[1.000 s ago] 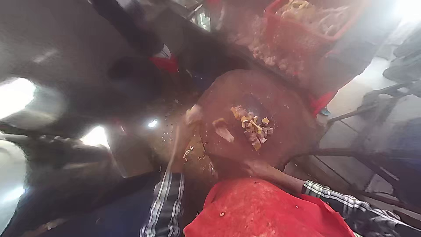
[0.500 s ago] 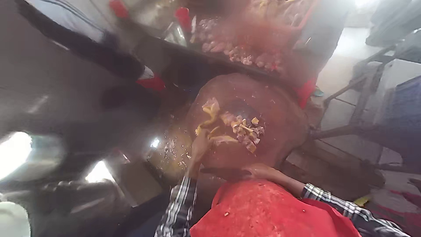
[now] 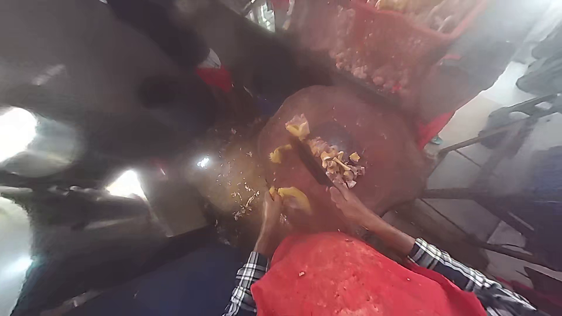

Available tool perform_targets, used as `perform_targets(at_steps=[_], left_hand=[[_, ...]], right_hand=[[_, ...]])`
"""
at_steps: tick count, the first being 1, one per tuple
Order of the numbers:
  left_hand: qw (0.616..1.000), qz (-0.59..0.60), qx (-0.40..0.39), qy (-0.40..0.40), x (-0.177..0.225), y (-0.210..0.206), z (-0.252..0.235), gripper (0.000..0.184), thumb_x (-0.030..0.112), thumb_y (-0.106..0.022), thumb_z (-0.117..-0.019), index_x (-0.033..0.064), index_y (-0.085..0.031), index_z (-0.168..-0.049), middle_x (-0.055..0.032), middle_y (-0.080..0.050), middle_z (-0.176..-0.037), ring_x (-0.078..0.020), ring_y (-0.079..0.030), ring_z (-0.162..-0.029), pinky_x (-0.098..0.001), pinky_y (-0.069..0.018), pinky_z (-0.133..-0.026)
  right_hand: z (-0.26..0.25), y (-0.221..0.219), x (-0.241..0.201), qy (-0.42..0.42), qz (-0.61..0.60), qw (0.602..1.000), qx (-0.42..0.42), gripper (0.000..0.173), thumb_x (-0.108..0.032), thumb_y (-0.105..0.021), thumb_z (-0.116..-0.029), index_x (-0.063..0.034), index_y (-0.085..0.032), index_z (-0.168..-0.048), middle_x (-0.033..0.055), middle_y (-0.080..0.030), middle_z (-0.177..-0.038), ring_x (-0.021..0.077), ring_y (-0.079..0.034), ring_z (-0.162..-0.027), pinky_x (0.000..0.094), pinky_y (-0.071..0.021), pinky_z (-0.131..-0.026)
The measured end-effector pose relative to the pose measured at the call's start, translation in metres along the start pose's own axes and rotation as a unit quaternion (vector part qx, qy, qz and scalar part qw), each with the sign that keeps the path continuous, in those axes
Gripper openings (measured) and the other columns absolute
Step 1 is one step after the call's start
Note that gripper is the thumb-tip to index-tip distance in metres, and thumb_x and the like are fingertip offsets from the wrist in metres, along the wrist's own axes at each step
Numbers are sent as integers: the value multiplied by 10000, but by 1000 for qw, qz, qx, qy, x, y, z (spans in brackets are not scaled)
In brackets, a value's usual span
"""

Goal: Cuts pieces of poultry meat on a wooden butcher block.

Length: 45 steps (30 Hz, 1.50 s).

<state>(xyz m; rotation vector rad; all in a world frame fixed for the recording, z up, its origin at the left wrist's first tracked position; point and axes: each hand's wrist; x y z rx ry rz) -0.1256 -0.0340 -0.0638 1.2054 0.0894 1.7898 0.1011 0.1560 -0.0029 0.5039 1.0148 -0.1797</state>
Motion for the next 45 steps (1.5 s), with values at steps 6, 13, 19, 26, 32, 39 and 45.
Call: perform_targets(at_steps=[6, 13, 19, 26, 32, 39, 45], left_hand=[[959, 280, -28, 14, -19, -11, 3, 365, 178, -574, -1022, -30, -514, -1316, -170, -671, -993, -223, -669, -791, -399, -593, -701], [964, 263, -38, 24, -35, -33, 6, 422, 208, -602, -1031, 20, -449, -1377, -171, -686, -1007, -232, -685, -727, -386, -592, -606], [983, 173, -46, -47, -30, -22, 23, 344, 175, -629, -983, 3, -559, -1272, -156, -682, -1014, -232, -695, -812, -435, -614, -720], [943, 331, -23, 21, -57, -9, 78, 321, 112, -602, -1002, -11, -527, -1289, -181, -683, -994, -263, -700, -791, -444, -623, -693], [919, 385, 87, -19, -61, 26, 59, 323, 98, -584, -1011, -21, -500, -1300, -174, -664, -1020, -251, -694, -833, -439, -623, -742], [907, 411, 95, -19, -49, 37, 49, 361, 143, -566, -1024, -7, -451, -1332, -143, -656, -1010, -219, -691, -805, -411, -624, -716], [918, 386, 92, -15, -50, 40, 36, 379, 105, -557, -1032, -9, -452, -1377, -184, -655, -1084, -254, -697, -856, -448, -624, -741]], right_hand=[[22, 26, -114, 222, -52, 974, 9, 727, -729, -274, -1013, -118, -584, -1257, -17, -501, -720, 102, -486, -557, 294, -466, -491], [23, -2, -142, 374, 20, 927, 23, 779, -721, -237, -1018, -68, -588, -1257, 12, -638, -921, 58, -622, -792, 279, -572, -697], [-36, -41, 20, -36, 264, 955, -127, 694, -654, -260, -1054, -65, -583, -1225, 195, -672, -989, 370, -685, -950, 631, -538, -829], [-16, -44, 14, -69, 100, 988, -97, 648, -611, -254, -1072, -100, -620, -1230, 116, -652, -954, 249, -657, -827, 497, -561, -773], [-3, -8, 23, -87, 213, 970, -74, 705, -668, -264, -1048, -61, -595, -1184, 167, -633, -905, 332, -653, -840, 582, -535, -774], [17, -6, -71, 109, 153, 977, -101, 781, -728, -216, -1016, -119, -596, -1326, 92, -683, -1061, 211, -670, -975, 488, -557, -887], [-26, -17, -11, 56, 275, 952, -124, 661, -647, -262, -1055, -106, -593, -1242, 159, -678, -954, 346, -690, -902, 604, -550, -788]])
Point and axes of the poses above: each hand's wrist, its own z-axis away from the middle knuckle, its own y-axis out of the back of the hand, x = y × z
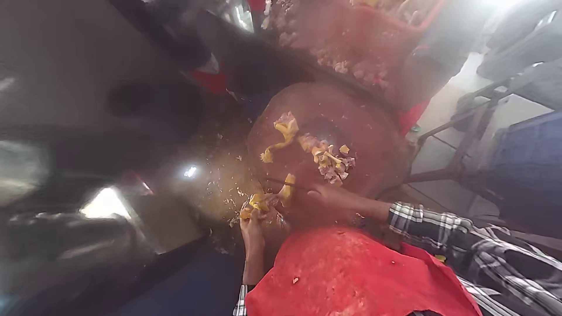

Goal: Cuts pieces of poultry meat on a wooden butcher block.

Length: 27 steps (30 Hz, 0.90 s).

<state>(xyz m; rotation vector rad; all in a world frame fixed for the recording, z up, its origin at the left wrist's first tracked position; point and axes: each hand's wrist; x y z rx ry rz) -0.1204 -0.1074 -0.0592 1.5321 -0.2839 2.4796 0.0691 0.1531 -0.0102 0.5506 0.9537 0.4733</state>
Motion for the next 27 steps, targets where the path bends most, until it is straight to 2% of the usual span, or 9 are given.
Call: perform_targets(at_steps=[4, 8, 10, 14, 17, 20, 23, 25, 27], left_hand=[[1000, -11, 8, 22, -12, 7, 4, 343, 95, -566, -1027, -5, -481, -1344, -186, -652, -1092, -263, -696, -881, -457, -623, -759], [999, -9, -12, 34, -24, 12, 6, 323, 132, -565, -1029, 5, -493, -1317, -170, -663, -1043, -251, -693, -848, -435, -619, -739], [999, -4, -16, 34, -24, 13, 5, 322, 132, -572, -1021, 6, -496, -1307, -161, -665, -1026, -241, -691, -834, -426, -615, -730], [999, -34, -10, 31, -22, 11, 1, 336, 106, -584, -1014, -5, -500, -1320, -186, -661, -1055, -263, -694, -840, -445, -620, -727], [999, -37, -8, 31, -23, 12, 4, 328, 110, -592, -1012, -8, -507, -1305, -191, -664, -1054, -269, -696, -846, -448, -620, -735], [999, -21, -13, 35, -29, 13, 10, 313, 102, -578, -1019, -13, -502, -1300, -179, -667, -1050, -260, -700, -850, -438, -622, -745], [999, -25, -16, 34, -27, 14, 14, 306, 108, -575, -1010, -1, -500, -1287, -171, -658, -1040, -251, -698, -840, -428, -624, -734], [998, -44, -15, 30, -25, 18, 15, 323, 109, -581, -1013, -7, -505, -1304, -178, -662, -1051, -257, -699, -844, -437, -624, -729], [998, -57, -13, 32, -22, 24, 20, 305, 89, -586, -1008, -8, -521, -1289, -180, -665, -1057, -260, -700, -853, -441, -626, -731]], right_hand=[[-3, 9, -2, -74, 25, 996, -47, 723, -665, -240, -1050, -60, -603, -1210, 201, -675, -970, 395, -683, -946, 648, -524, -820], [24, 26, -63, 42, -56, 997, 15, 668, -651, -266, -1053, -119, -586, -1299, 117, -677, -1001, 272, -678, -934, 537, -553, -843], [21, 13, -59, 108, -80, 990, 41, 615, -605, -279, -1070, -116, -589, -1279, 102, -671, -985, 233, -671, -905, 485, -560, -811], [-11, -28, 6, -40, 5, 998, -45, 678, -644, -267, -1058, -78, -609, -1210, 187, -684, -981, 378, -691, -946, 636, -543, -822], [-8, -14, -16, -67, 19, 996, -58, 712, -663, -235, -1052, -74, -612, -1189, 189, -680, -973, 382, -688, -956, 637, -534, -825], [18, 8, -67, 15, -53, 998, -29, 626, -629, -270, -1056, -155, -598, -1299, 110, -683, -1005, 279, -682, -940, 554, -549, -833], [13, -19, -55, 131, -123, 984, 22, 680, -661, -281, -1048, -126, -580, -1342, 93, -679, -1081, 192, -670, -972, 451, -567, -866], [2, -40, -21, 59, -93, 994, -10, 629, -596, -316, -1065, -116, -594, -1361, 143, -700, -1118, 265, -691, -1025, 528, -558, -908], [-10, -48, 1, -40, -39, 997, -58, 669, -622, -273, -1065, -72, -618, -1228, 193, -681, -1026, 361, -683, -979, 624, -533, -860]])
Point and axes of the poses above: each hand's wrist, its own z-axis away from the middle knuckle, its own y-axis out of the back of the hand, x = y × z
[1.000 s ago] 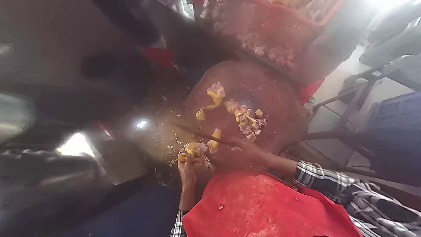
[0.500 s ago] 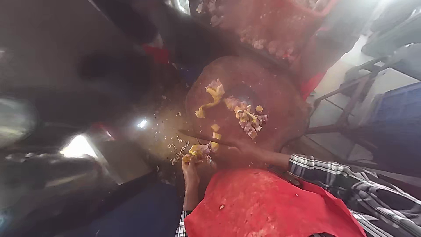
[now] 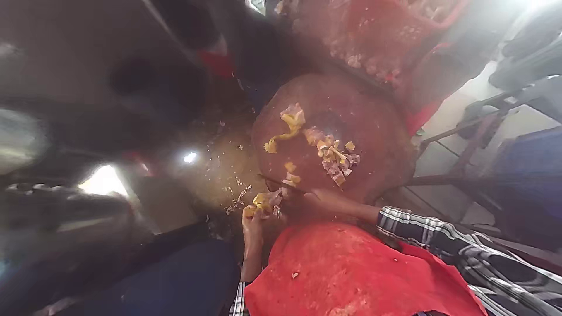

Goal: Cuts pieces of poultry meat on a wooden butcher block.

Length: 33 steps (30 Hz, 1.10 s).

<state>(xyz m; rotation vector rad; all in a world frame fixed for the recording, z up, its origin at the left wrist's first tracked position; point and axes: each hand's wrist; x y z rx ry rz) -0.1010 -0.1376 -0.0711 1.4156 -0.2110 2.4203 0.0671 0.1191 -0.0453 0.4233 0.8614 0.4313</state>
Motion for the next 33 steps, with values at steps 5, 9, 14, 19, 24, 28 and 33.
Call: perform_targets(at_steps=[5, 9, 14, 19, 24, 28, 33], left_hand=[[999, 3, -13, 34, -15, 18, 20, 301, 101, -583, -1006, -2, -529, -1283, -175, -668, -1071, -259, -696, -898, -445, -621, -782], [999, 13, -10, 34, -16, 15, 30, 286, 117, -579, -1004, 5, -531, -1263, -167, -670, -1032, -253, -694, -855, -433, -619, -746], [997, 33, -68, 7, 23, 0, 29, 261, 98, -600, -991, 3, -553, -1230, -153, -677, -1003, -247, -686, -830, -429, -616, -713], [983, -64, -171, 7, 13, -59, -16, 323, 134, -620, -990, 7, -547, -1279, -157, -685, -1011, -245, -690, -790, -409, -612, -675], [967, -211, -143, 9, -7, -82, -36, 363, 201, -652, -971, 41, -572, -1287, -147, -697, -1027, -230, -699, -807, -436, -609, -702], [966, -221, -134, -26, -4, -81, -23, 367, 211, -653, -980, 6, -560, -1270, -123, -698, -915, -205, -681, -707, -409, -602, -655], [973, -191, -130, 7, 2, -48, 1, 299, 135, -629, -977, 20, -573, -1247, -140, -690, -965, -226, -696, -752, -422, -617, -681]], right_hand=[[28, 11, -45, 36, -71, 997, -1, 671, -644, -272, -1051, -108, -608, -1274, 117, -675, -969, 254, -678, -894, 524, -561, -824], [10, -20, -6, 26, -128, 989, -61, 684, -620, -253, -1069, -70, -649, -1157, 137, -667, -942, 265, -670, -859, 532, -550, -799], [15, -3, 33, -118, -224, 967, -29, 689, -658, -206, -1060, -108, -617, -1122, 55, -560, -782, 186, -538, -577, 387, -492, -524], [30, 66, -33, 43, -143, 982, 118, 695, -653, -226, -1052, -93, -624, -1157, 77, -608, -857, 210, -623, -769, 452, -552, -741], [56, 64, -91, 259, -175, 930, 196, 882, -769, -235, -989, -29, -624, -1268, 53, -668, -938, 99, -644, -837, 331, -579, -778], [17, 4, -17, 44, -51, 997, 37, 677, -642, -274, -1055, -93, -630, -1227, 146, -690, -1024, 294, -689, -962, 578, -548, -857], [3, 0, 4, -48, -91, 995, -1, 731, -663, -242, -1053, -65, -644, -1182, 168, -664, -983, 317, -669, -925, 574, -536, -859]])
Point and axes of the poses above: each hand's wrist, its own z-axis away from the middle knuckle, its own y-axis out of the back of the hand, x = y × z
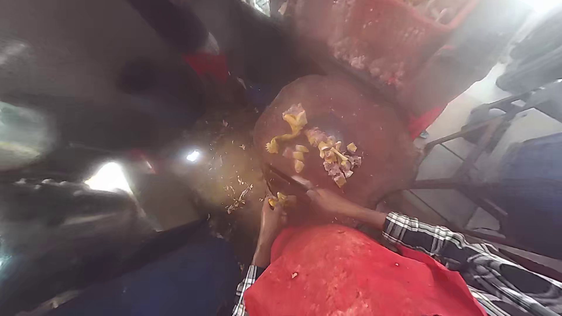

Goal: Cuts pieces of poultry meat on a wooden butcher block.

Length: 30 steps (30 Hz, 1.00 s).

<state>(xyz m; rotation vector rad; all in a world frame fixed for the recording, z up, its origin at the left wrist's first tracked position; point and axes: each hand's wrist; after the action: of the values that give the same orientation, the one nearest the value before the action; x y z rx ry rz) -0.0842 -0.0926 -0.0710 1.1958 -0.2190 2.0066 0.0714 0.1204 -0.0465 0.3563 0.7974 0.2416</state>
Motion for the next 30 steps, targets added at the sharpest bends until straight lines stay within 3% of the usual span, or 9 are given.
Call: perform_targets(at_steps=[4, 8, 14, 16, 18, 21, 24, 27, 30], left_hand=[[993, 87, 76, -2, -5, 25, 9, 329, 108, -613, -995, -9, -535, -1292, -166, -682, -1010, -231, -692, -767, -412, -615, -679], [983, 155, 99, -26, -6, 45, 6, 320, 123, -601, -997, -13, -526, -1277, -162, -680, -989, -225, -686, -765, -399, -613, -676], [955, 295, 31, -1, 18, 9, -4, 342, 159, -590, -1037, 7, -477, -1322, -203, -699, -997, -296, -714, -812, -454, -623, -715], [967, 253, 3, 10, 11, -17, -14, 371, 169, -606, -1030, -13, -457, -1317, -224, -706, -991, -320, -733, -812, -459, -637, -709], [977, 210, -11, 19, 0, -34, -19, 384, 174, -595, -1037, -17, -436, -1329, -219, -717, -972, -316, -742, -787, -449, -643, -675], [988, 151, 1, 15, -11, -41, -21, 358, 193, -588, -1041, 4, -470, -1320, -191, -717, -935, -289, -728, -716, -432, -632, -610], [997, 69, -7, -36, -1, -27, -21, 313, 187, -572, -1037, 31, -528, -1304, -149, -707, -961, -239, -701, -672, -398, -617, -576], [984, -163, -25, -59, 8, -4, -27, 457, 368, -626, -1004, 167, -545, -1407, -95, -708, -1171, -230, -721, -946, -485, -617, -818], [970, -228, 49, -62, 15, 2, -34, 464, 415, -645, -984, 142, -597, -1356, -96, -736, -1051, -252, -720, -938, -534, -590, -858]], right_hand=[[35, 29, -53, 87, -14, 994, 63, 645, -628, -266, -1060, -117, -623, -1230, 100, -652, -934, 239, -657, -862, 505, -554, -802], [58, 44, -66, 254, -9, 960, 117, 777, -733, -242, -1013, -97, -626, -1241, 80, -665, -948, 185, -657, -868, 440, -569, -792], [66, 52, -80, 284, -16, 948, 145, 754, -707, -224, -1030, -89, -627, -1182, 50, -634, -879, 136, -632, -805, 379, -561, -741], [64, 46, -93, 288, -58, 946, 137, 778, -738, -237, -1010, -82, -626, -1166, 21, -595, -824, 102, -593, -735, 328, -542, -680], [51, 29, -87, 268, -84, 952, 119, 819, -750, -246, -1002, -65, -618, -1252, 42, -620, -887, 121, -607, -776, 346, -558, -730], [19, -5, -28, 118, -36, 991, 50, 639, -586, -275, -1075, -93, -626, -1278, 118, -680, -984, 227, -674, -901, 480, -561, -850], [2, -5, 12, -7, -29, 1000, -5, 707, -651, -247, -1058, -76, -649, -1142, 145, -647, -933, 290, -652, -863, 551, -539, -805], [17, 14, -8, 18, -27, 998, 44, 685, -665, -268, -1047, -102, -643, -1151, 118, -648, -911, 269, -658, -841, 540, -552, -786], [34, 30, -41, 160, -59, 982, 81, 733, -712, -229, -1023, -117, -629, -1173, 43, -625, -873, 166, -633, -780, 425, -561, -734]])
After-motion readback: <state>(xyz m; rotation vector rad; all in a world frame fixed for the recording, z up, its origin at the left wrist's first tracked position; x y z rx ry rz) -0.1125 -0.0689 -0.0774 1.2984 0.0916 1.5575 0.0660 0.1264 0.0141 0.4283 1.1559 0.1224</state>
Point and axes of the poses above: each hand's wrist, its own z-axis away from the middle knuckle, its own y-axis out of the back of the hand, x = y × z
